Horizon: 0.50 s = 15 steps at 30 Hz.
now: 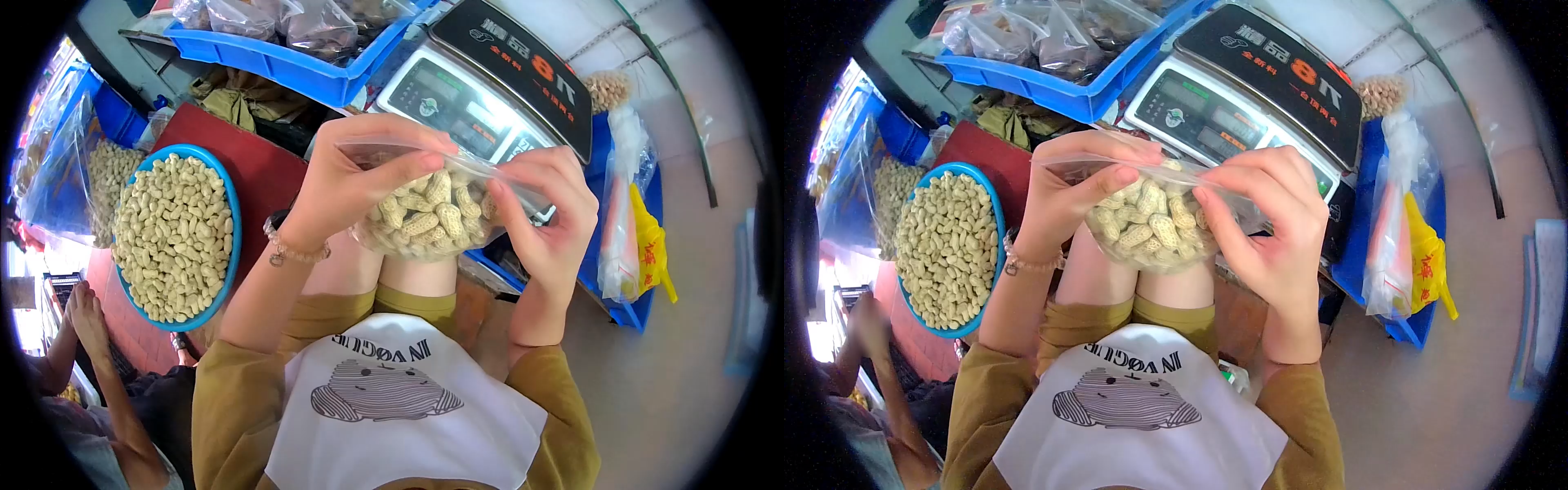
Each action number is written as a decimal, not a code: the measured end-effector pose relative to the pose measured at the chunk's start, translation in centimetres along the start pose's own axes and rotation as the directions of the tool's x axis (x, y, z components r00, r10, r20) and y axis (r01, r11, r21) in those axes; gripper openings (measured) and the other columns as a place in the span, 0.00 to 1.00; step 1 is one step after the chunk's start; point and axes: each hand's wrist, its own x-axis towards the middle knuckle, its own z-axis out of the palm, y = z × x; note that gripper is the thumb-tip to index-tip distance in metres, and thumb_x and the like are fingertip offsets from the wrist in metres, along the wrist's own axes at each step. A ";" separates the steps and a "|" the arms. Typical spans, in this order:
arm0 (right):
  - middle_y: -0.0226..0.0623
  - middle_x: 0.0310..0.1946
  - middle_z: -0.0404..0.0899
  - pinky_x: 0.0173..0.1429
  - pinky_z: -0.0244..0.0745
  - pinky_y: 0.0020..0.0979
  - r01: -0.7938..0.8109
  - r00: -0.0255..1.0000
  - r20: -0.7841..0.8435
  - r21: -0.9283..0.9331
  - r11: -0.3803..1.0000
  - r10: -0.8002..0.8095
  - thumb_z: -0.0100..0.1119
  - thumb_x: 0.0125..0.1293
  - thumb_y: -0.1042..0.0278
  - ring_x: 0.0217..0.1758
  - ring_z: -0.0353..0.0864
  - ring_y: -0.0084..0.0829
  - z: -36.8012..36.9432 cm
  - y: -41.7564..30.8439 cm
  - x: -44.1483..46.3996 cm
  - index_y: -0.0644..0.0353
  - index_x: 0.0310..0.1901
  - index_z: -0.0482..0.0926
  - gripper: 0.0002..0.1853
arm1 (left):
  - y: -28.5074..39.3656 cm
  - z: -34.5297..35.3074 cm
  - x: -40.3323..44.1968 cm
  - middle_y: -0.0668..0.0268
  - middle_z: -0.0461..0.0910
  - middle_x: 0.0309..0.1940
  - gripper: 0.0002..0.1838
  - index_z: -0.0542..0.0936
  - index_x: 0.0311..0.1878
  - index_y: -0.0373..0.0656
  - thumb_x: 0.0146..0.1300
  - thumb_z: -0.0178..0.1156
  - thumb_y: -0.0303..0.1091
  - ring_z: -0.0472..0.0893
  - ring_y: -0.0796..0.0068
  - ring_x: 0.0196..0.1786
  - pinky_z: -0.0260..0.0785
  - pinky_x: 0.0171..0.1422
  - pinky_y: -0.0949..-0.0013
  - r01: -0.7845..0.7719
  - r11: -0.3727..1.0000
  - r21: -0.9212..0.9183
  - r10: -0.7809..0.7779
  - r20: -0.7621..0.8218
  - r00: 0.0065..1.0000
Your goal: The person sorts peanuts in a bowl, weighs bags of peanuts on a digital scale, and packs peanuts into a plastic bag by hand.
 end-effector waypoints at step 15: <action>0.30 0.30 0.82 0.46 0.64 0.31 0.115 0.993 0.027 -0.128 0.985 -0.112 0.69 0.47 0.74 0.34 0.77 0.32 0.2 -0.2 0.7 0.56 0.29 0.83 0.06 | -0.1 1.0 0.3 0.58 0.85 0.37 0.05 0.84 0.36 0.33 0.55 0.68 0.23 0.82 0.71 0.44 0.74 0.52 0.69 -0.103 0.983 0.153 0.102 0.015 0.995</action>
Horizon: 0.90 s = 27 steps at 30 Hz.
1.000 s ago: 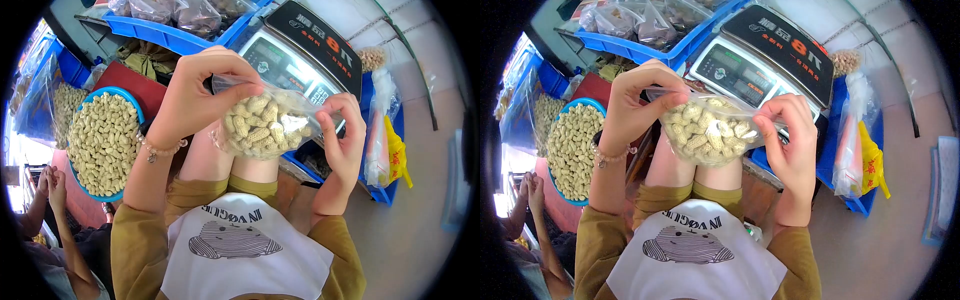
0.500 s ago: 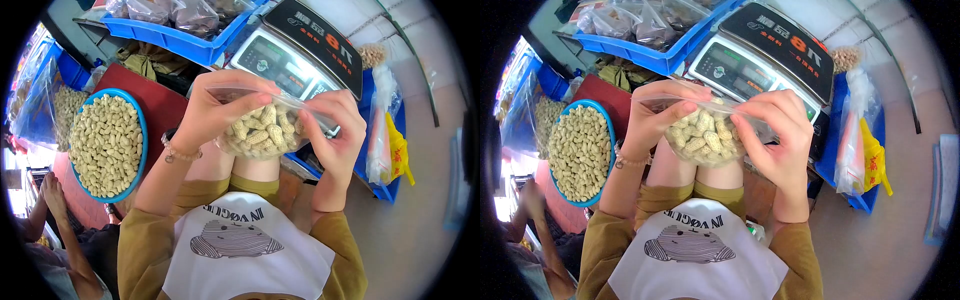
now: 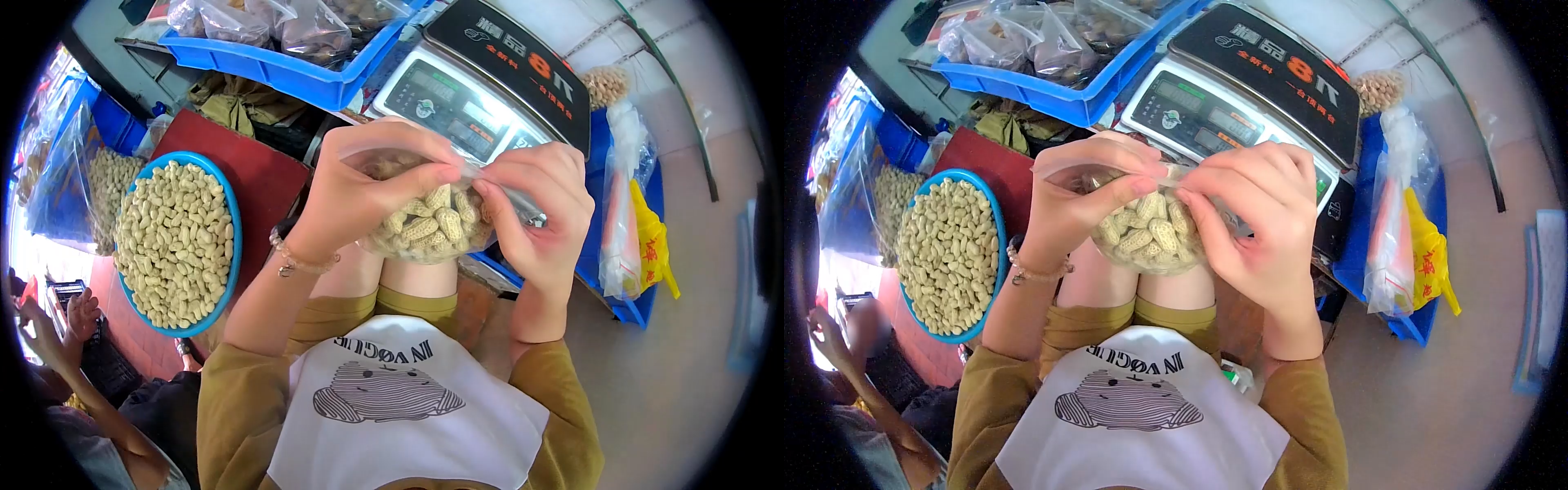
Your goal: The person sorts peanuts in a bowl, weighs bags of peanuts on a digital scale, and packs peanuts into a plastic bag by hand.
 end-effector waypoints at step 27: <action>0.37 0.31 0.80 0.48 0.69 0.34 -0.207 0.923 -0.364 -0.201 0.957 0.123 0.66 0.56 0.72 0.38 0.77 0.34 -2.4 0.8 -1.4 0.60 0.34 0.84 0.05 | -4.3 -3.7 -0.1 0.59 0.82 0.46 0.19 0.76 0.54 0.33 0.71 0.54 0.40 0.82 0.76 0.43 0.75 0.48 0.73 0.189 0.793 -0.579 -0.237 -0.007 0.972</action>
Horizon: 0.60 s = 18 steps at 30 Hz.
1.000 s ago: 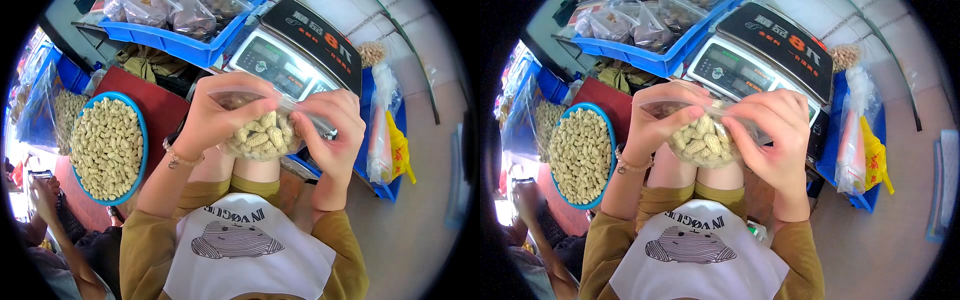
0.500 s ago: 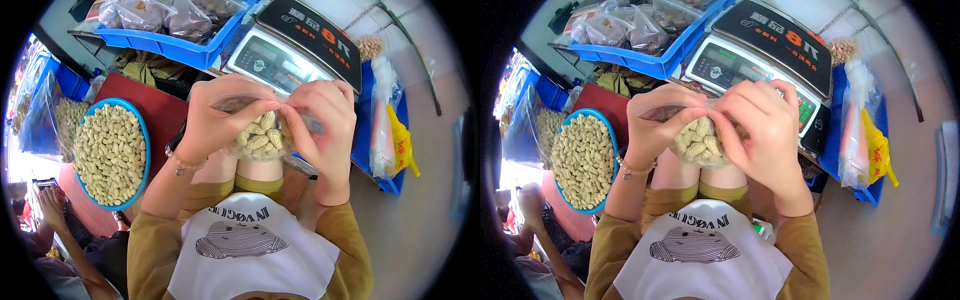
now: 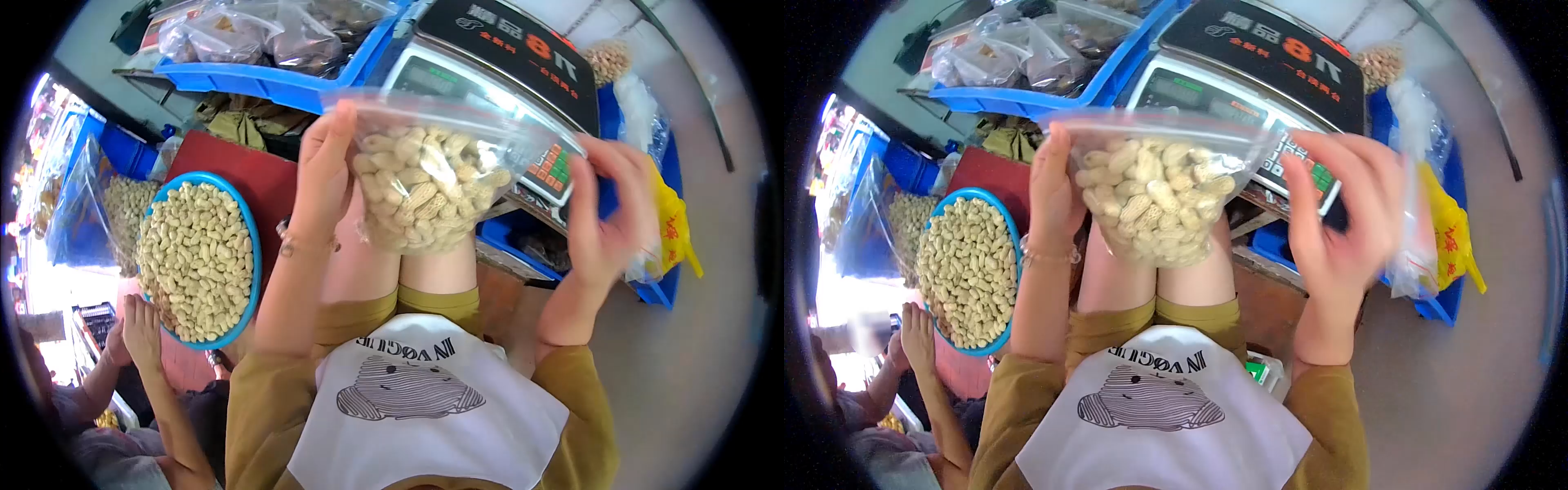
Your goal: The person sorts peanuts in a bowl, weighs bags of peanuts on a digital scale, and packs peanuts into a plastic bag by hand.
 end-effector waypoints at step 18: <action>0.29 0.47 0.74 0.57 0.62 0.41 0.500 0.662 -0.738 0.305 0.811 -0.131 0.57 0.61 0.49 0.53 0.71 0.29 -5.4 -8.1 -4.0 0.48 0.50 0.72 0.20 | -5.0 -0.3 -4.9 0.59 0.60 0.68 0.65 0.46 0.74 0.38 0.36 0.82 0.29 0.60 0.69 0.71 0.55 0.72 0.67 0.154 0.927 0.342 -0.128 -0.097 0.987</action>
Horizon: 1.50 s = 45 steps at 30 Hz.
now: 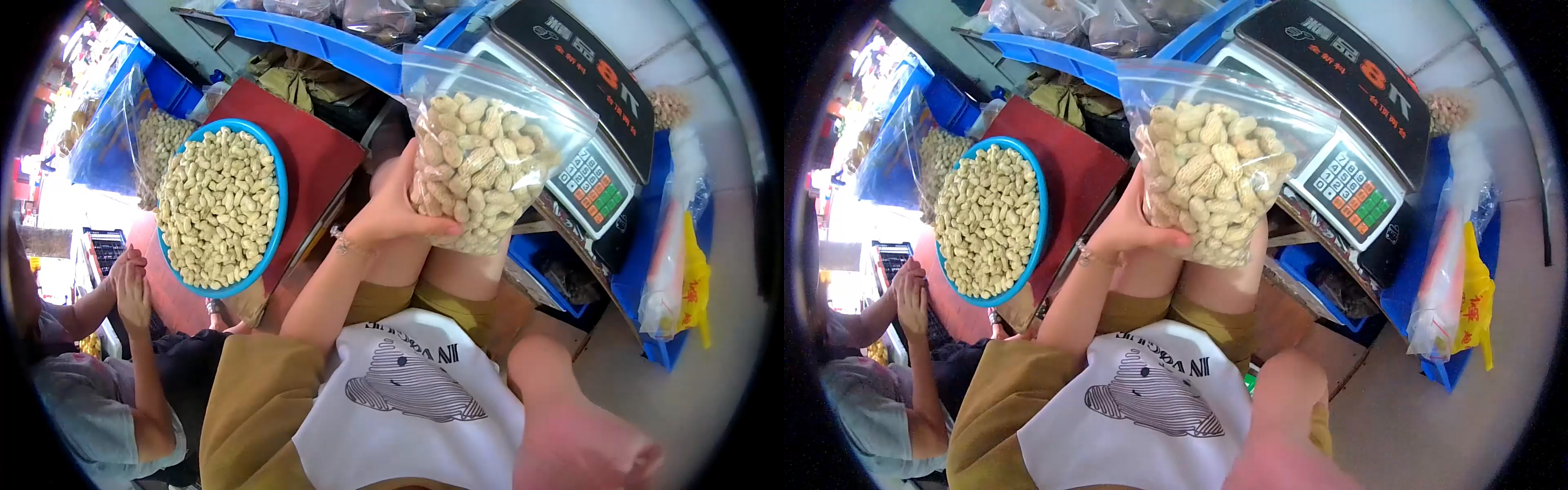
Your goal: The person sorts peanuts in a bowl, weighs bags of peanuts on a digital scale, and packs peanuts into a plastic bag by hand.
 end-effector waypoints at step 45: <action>0.39 0.63 0.66 0.68 0.66 0.36 -0.976 0.113 0.325 0.211 0.044 0.939 0.77 0.43 0.79 0.66 0.67 0.31 -8.1 7.8 -7.2 0.64 0.69 0.53 0.53 | 5.6 12.2 5.1 0.61 0.75 0.56 0.40 0.66 0.64 0.33 0.48 0.74 0.25 0.75 0.75 0.56 0.69 0.60 0.71 -0.092 0.969 0.227 -0.014 0.424 0.906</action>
